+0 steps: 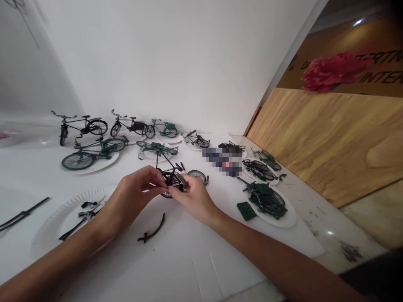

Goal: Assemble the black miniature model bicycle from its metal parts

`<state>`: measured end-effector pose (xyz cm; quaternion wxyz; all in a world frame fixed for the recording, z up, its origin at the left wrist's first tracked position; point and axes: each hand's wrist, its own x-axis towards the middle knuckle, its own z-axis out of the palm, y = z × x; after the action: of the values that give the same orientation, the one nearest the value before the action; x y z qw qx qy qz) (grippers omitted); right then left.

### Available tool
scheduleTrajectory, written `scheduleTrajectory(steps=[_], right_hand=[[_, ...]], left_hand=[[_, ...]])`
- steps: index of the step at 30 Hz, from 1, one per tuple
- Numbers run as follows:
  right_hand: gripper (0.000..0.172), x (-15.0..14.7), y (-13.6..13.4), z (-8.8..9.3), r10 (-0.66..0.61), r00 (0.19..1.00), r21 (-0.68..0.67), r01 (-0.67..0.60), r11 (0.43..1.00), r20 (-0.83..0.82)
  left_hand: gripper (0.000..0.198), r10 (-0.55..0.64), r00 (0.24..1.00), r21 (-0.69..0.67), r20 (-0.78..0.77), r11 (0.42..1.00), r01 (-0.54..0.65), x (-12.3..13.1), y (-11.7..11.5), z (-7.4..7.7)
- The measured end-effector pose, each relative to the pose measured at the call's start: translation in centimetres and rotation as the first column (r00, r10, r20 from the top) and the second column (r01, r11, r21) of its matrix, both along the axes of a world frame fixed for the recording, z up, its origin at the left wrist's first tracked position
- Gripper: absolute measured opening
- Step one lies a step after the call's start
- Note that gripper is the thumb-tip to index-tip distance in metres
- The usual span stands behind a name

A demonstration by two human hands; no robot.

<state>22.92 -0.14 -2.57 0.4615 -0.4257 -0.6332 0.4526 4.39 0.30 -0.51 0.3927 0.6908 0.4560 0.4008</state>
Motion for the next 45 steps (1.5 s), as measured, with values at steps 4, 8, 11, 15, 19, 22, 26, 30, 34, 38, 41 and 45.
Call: scheduleTrajectory(steps=[4, 8, 11, 15, 19, 22, 26, 30, 34, 38, 41, 45], right_hand=[[0.01, -0.02, 0.01, 0.02, -0.009, 1.0, -0.003, 0.009, 1.0, 0.004], [0.01, 0.04, 0.09, -0.11, -0.007, 1.0, 0.001, 0.007, 1.0, 0.015], [0.011, 0.08, 0.11, -0.18, 0.009, 1.0, 0.003, -0.009, 1.0, 0.021], [0.011, 0.07, 0.1, -0.25, 0.017, 1.0, 0.007, -0.017, 1.0, 0.02], [0.01, 0.09, 0.16, -0.32, -0.002, 1.0, 0.015, 0.002, 1.0, 0.018], [0.011, 0.13, 0.17, -0.32, 0.002, 1.0, 0.014, -0.002, 1.0, 0.022], [0.012, 0.07, 0.08, -0.31, 0.009, 0.999, 0.008, -0.009, 1.0, 0.032], [0.012, -0.02, -0.15, -0.2, -0.002, 0.999, 0.006, 0.002, 1.0, 0.043], [0.01, 0.03, -0.43, 0.17, -0.011, 0.999, 0.001, 0.011, 1.0, 0.047], [0.01, 0.18, -0.32, 0.4, -0.015, 1.0, -0.021, 0.015, 1.0, 0.02], [0.011, 0.16, -0.03, 0.32, -0.015, 0.999, -0.076, 0.012, 0.997, -0.034], [0.021, -0.1, 0.07, 0.3, -0.026, 0.988, -0.206, -0.005, 0.979, -0.15]], left_hand=[[0.015, -0.018, 1.0, 0.017, 0.015, 1.0, 0.018, 0.0, -0.08, 0.09], [0.013, -0.019, 1.0, 0.036, 0.014, 0.999, 0.019, 0.04, -0.04, 0.01], [0.013, 0.008, 1.0, 0.043, -0.018, 0.999, -0.007, 0.0, 0.04, -0.15], [0.014, 0.021, 0.998, 0.07, -0.055, 0.997, -0.017, -0.15, 0.09, -0.23], [0.014, -0.02, 0.999, 0.069, -0.047, 0.997, 0.023, -0.11, 0.07, -0.17], [0.012, -0.014, 0.999, 0.056, -0.047, 0.998, 0.017, 0.04, 0.08, -0.17], [0.015, -0.018, 0.999, 0.016, -0.031, 1.0, 0.018, 0.11, 0.02, -0.05], [0.013, 0.03, 0.999, -0.012, -0.044, 0.999, -0.031, -0.04, -0.04, 0.05], [0.013, 0.044, 0.998, -0.032, -0.052, 0.998, -0.045, -0.12, -0.02, 0.04], [0.011, 0.055, 0.995, 0.052, -0.089, 0.997, -0.05, 0.04, -0.33, 0.14], [0.008, 0.079, 0.982, 0.232, -0.174, 0.972, -0.037, 0.1, -0.65, -0.03], [0.009, 0.072, 0.964, 0.412, -0.257, 0.91, 0.042, 0.02, -0.68, -0.78]])
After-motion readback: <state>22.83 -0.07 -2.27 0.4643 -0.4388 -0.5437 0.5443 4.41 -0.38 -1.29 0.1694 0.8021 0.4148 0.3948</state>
